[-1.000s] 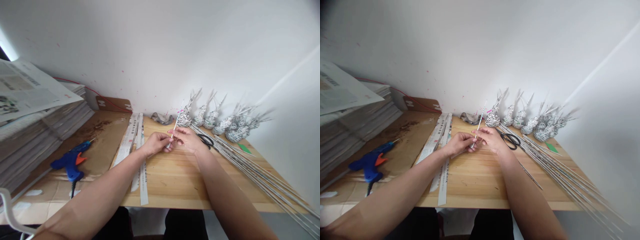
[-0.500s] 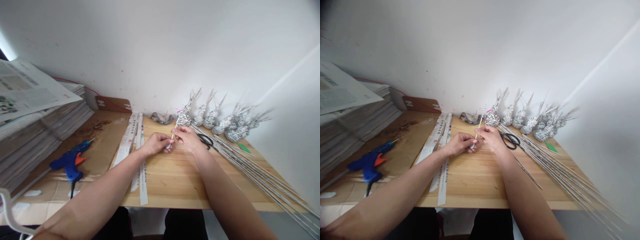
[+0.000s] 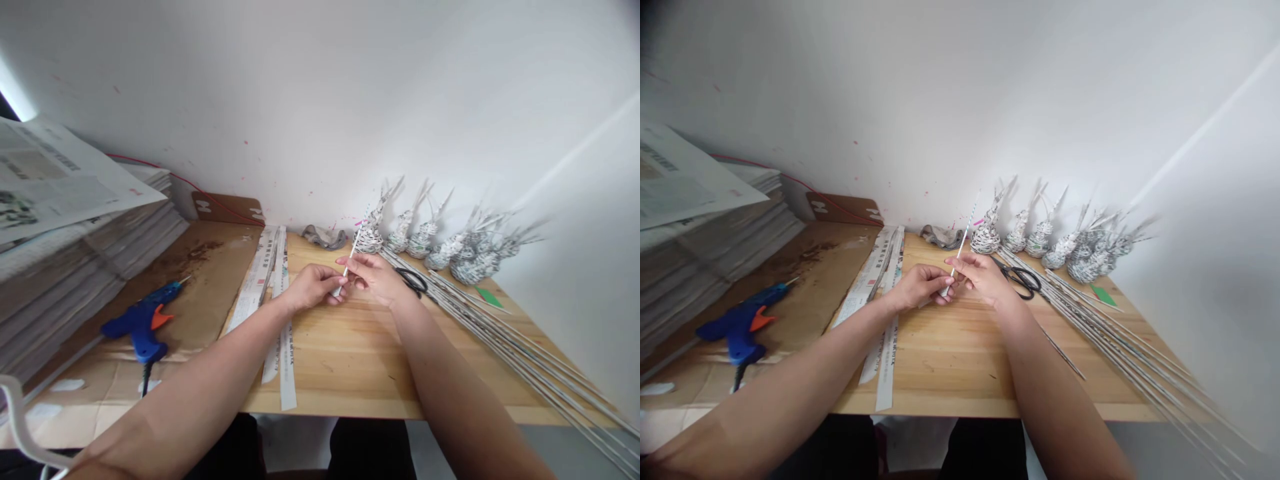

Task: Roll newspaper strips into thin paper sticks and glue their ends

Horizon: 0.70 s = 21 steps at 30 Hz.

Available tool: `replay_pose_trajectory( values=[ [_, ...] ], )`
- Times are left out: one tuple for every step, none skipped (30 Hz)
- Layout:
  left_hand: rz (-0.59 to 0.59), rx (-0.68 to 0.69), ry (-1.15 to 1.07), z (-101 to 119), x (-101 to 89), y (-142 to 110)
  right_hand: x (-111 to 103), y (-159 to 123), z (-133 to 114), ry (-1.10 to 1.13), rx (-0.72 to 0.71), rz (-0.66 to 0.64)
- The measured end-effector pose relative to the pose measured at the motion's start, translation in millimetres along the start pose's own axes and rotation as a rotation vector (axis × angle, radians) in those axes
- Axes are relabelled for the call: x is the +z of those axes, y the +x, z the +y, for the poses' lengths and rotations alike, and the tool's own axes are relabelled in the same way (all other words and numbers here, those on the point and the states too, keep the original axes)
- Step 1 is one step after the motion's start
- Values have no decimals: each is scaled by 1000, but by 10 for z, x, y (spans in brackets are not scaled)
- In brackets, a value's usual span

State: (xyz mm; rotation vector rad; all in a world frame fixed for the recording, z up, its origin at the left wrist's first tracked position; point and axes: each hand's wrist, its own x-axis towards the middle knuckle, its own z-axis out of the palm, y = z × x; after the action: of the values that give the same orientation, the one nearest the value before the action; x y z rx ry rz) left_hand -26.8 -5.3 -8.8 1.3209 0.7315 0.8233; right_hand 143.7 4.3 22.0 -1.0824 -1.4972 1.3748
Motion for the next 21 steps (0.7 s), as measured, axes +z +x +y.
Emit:
replay_pose_trajectory(
  values=[
    [5, -2, -5, -1, -3, 1, -8, -2, -2, 6, 0, -42],
    [4, -5, -6, -1, -4, 1, -13, -3, -3, 6, -4, -62],
    [-1, -7, -4, -1, -5, 1, -16, -4, -3, 0, -10, -51],
    [-10, -10, -1, 0, -5, 0, -14, -4, -2, -12, -14, -19],
    [-19, -12, 3, 0, -5, 0, -10, -4, -1, -24, -15, 17],
    [-24, -15, 8, 1, -4, -1, -3, -3, -1, -36, -14, 48],
    [-24, -16, 13, 0, -4, -1, 5, -2, -1, -44, -13, 69],
    [-23, -15, 16, -1, -4, 0, 15, -2, -3, -47, -10, 78],
    [-22, -13, 17, -3, -4, 2, 24, -1, -6, -45, -9, 80],
    [-24, -11, 16, -6, -5, 4, 32, -1, -10, -41, -9, 80],
    [-25, -10, 14, -9, -6, 6, 39, -1, -13, -35, -10, 83],
    [-25, -11, 12, -10, -7, 7, 45, 0, -17, -30, -11, 91],
    [-24, -13, 13, -10, -8, 7, 48, 0, -19, -25, -14, 105],
    [-21, -18, 15, -7, -8, 6, 49, 0, -21, -22, -18, 125],
    [-18, -23, 15, -1, -7, 2, 47, 0, -22, -18, -25, 146],
    [-15, -26, 12, 7, -6, -3, 42, -1, -24, -12, -31, 160],
    [-13, -29, 6, 17, -5, -9, 35, -3, -26, -3, -35, 159],
    [-13, -30, 0, 27, -3, -15, 26, -6, -29, 7, -35, 140],
    [-13, -31, -2, 36, 0, -22, 16, -8, -32, 16, -32, 107],
    [-14, -32, -2, 43, 2, -27, 8, -10, -35, 22, -26, 67],
    [-15, -33, 2, 48, 5, -30, 1, -11, -38, 22, -17, 33]
  ],
)
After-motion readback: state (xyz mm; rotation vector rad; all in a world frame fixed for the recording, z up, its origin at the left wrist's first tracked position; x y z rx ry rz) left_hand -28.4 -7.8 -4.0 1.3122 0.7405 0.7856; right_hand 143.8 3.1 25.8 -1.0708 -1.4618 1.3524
